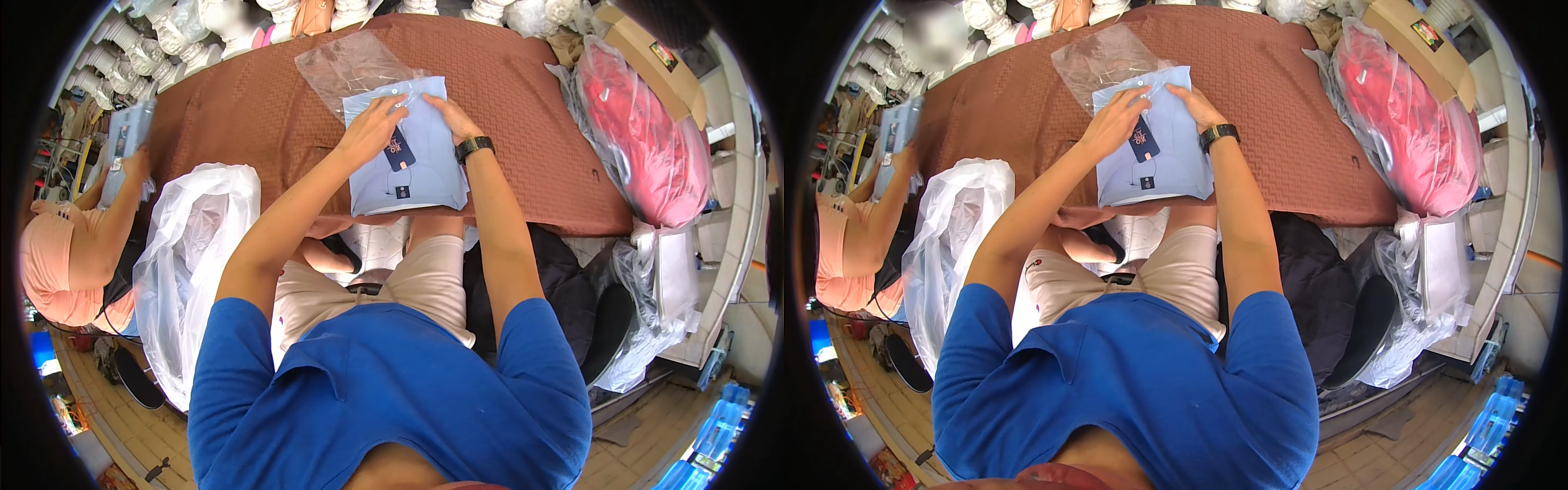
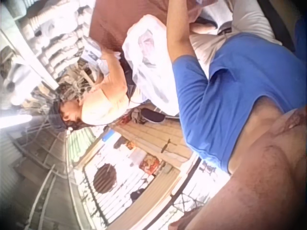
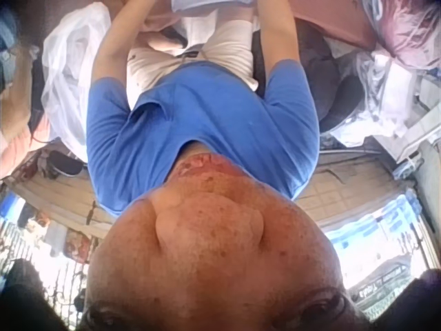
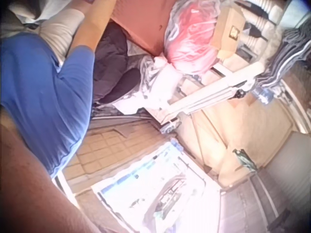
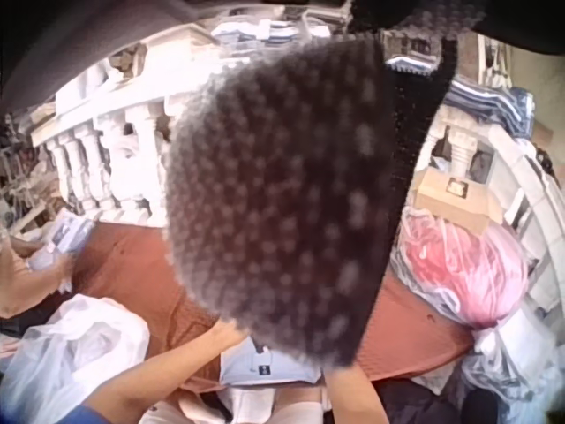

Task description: The person folds a light blue button-down shirt and places it inside a clear plastic bag.

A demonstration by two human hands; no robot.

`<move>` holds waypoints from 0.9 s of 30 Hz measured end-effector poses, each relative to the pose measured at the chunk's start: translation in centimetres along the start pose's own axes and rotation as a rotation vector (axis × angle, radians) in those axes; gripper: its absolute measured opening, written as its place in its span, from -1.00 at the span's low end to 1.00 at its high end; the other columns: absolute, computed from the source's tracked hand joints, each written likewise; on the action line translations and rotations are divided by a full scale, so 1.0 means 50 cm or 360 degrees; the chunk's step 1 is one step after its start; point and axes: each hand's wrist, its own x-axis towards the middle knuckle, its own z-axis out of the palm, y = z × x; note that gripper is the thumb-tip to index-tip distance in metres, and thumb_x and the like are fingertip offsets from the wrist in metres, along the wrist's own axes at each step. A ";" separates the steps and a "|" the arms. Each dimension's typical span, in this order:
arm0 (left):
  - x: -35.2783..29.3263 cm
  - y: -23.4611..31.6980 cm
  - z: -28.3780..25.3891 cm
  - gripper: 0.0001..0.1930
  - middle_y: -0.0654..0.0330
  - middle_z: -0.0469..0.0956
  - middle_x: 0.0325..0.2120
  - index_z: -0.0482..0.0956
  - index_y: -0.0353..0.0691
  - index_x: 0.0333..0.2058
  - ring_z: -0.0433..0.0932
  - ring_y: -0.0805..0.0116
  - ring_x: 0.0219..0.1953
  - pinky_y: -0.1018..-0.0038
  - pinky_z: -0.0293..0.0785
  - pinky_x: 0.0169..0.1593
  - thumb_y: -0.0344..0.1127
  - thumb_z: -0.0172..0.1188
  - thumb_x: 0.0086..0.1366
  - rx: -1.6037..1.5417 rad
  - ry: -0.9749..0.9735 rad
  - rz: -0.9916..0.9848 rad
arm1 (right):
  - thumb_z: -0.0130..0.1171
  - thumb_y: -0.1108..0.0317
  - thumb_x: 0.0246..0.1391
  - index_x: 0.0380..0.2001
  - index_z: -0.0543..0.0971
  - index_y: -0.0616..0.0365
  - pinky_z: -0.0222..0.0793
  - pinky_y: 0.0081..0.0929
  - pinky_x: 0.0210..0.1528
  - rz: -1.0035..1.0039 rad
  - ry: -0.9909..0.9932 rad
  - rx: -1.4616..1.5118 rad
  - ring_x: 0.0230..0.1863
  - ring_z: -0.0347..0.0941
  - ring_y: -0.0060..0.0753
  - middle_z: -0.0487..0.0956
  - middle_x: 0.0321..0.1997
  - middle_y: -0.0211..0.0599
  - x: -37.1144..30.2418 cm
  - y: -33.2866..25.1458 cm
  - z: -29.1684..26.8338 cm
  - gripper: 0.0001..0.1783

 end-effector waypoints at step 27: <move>0.168 0.034 0.054 -0.33 0.21 0.43 0.18 0.43 -0.18 0.20 0.44 0.07 0.12 0.25 0.53 0.11 -0.71 0.11 0.05 -0.0095 -0.0013 0.0008 | 0.12 0.46 0.17 0.17 0.49 0.29 0.39 -0.36 0.15 -0.0461 0.0356 -0.0481 0.12 0.51 -0.24 0.57 0.13 -0.10 0.079 0.050 -0.042 -0.53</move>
